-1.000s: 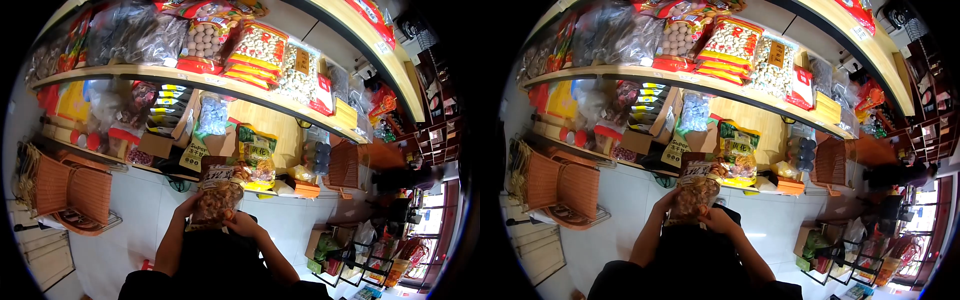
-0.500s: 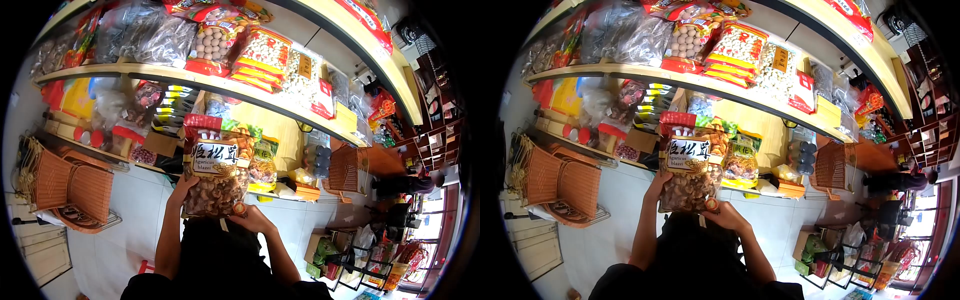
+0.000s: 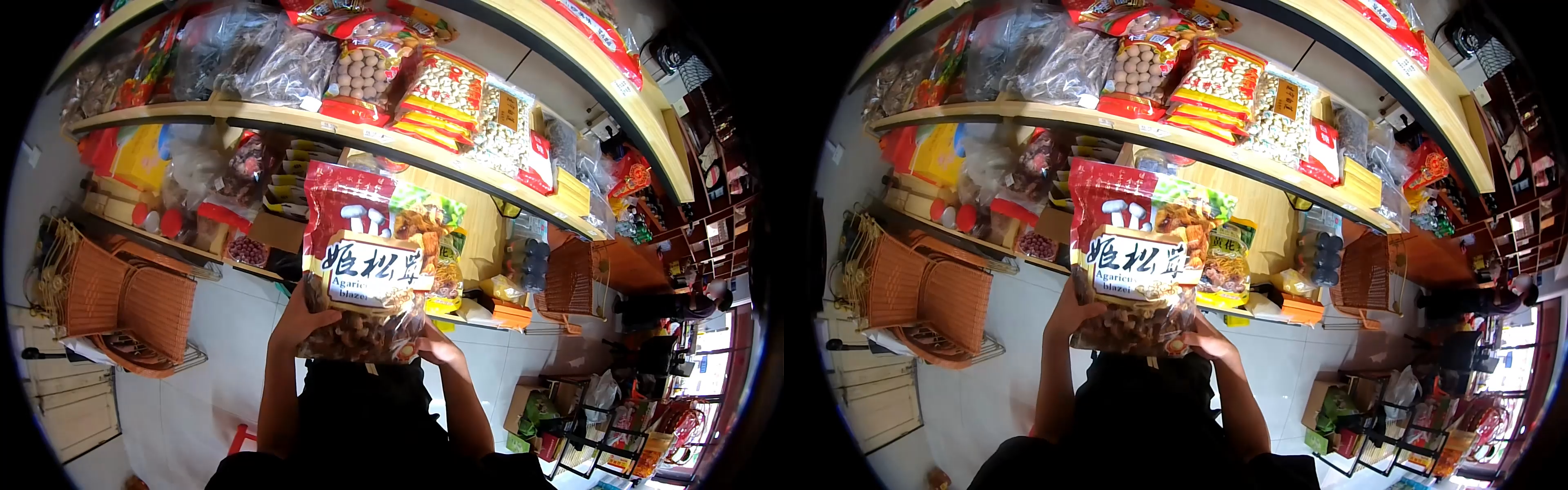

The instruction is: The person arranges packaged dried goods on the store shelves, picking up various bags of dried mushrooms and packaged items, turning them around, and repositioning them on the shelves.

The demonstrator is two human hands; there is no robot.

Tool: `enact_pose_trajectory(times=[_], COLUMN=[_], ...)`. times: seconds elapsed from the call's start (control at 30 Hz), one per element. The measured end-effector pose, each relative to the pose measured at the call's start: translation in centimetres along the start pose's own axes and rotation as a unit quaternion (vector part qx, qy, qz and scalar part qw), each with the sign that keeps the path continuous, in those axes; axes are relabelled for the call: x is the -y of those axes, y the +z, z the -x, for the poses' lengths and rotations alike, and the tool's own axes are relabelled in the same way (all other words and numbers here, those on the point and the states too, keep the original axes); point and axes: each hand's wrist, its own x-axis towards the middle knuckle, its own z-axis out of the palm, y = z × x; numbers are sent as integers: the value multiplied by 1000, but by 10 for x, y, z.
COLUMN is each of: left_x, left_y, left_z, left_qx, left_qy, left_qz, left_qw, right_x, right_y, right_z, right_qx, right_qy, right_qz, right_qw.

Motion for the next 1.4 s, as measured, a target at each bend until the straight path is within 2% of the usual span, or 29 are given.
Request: enact_pose_trajectory(times=[0.07, 0.17, 0.2, 0.3, 0.43, 0.53, 0.6, 0.63, 0.73, 0.8, 0.87, 0.93, 1.0, 1.03, 1.07, 1.13, 1.17, 1.2, 1.23, 1.27, 1.33, 1.4], left_x=[1, 0, 5, 20, 21, 16, -2, -13, -13, -14, -17, -13, -1, -7, -10, -10, -5, -1, 4, 8, 10, 2], left_y=[-3, -7, -12, -20, -14, -6, -1, 2, -4, -7, -5, -12, -17, -13, -13, -13, -11, -9, -8, -7, -3, 2], left_z=[4, 6, 6, 7, 18, 27, 36, 40, 41, 43, 51, 51, 47, 50, 52, 61, 59, 57, 56, 55, 57, 67], left_qx=[2, 90, 90, 122, 46, 20, 13, -8, -26, -27, -41, -26, -17, -2, -4, 79, 72, 71, 36, 1, 6, 29], left_qy=[-20, -17, -17, -20, -100, -58, 1, -5, -57, -57, 7, 14, -63, -22, -21, 51, 89, 90, 18, -54, -52, 20], left_qz=[-31, 4, 4, 70, 118, 175, 122, 88, 60, 67, 155, 177, 83, 112, 116, 145, 138, 138, 135, 129, 146, 160], left_qw=[999, 996, 996, 990, 987, 983, 992, 996, 996, 996, 987, 984, 994, 994, 993, 985, 984, 984, 990, 990, 988, 986], right_x=[9, 12, 10, 8, 2, 4, 16, 18, 18, 24, 23, 19, 9, 17, 10, 8, 7, 5, 3, 1, 3, 4], right_y=[13, 17, 18, 38, 50, 54, 65, 69, 70, 73, 83, 84, 76, 89, 77, 80, 83, 87, 89, 86, 74, 77], right_z=[3, 1, 0, -6, -6, -1, 0, -5, -8, -5, -6, -6, -4, -4, 5, 14, 14, 12, 13, 16, 22, 30], right_qx=[-15, -89, -89, -199, -217, -202, -173, -125, -150, -147, -172, -188, -215, -211, -185, -150, -149, -211, -272, -271, -261, -236], right_qy=[15, 72, 71, 56, 19, 43, 20, -35, -24, 26, 13, 33, 59, 33, 41, 22, 23, 28, 34, 33, 92, 92], right_qz=[-44, -21, -21, 24, 35, 75, 60, 50, 96, 103, 23, 20, 77, 67, 70, 55, 56, 55, 53, 53, 97, 80], right_qw=[999, 993, 993, 978, 975, 975, 983, 990, 984, 983, 985, 981, 972, 975, 979, 987, 987, 976, 960, 961, 956, 964])
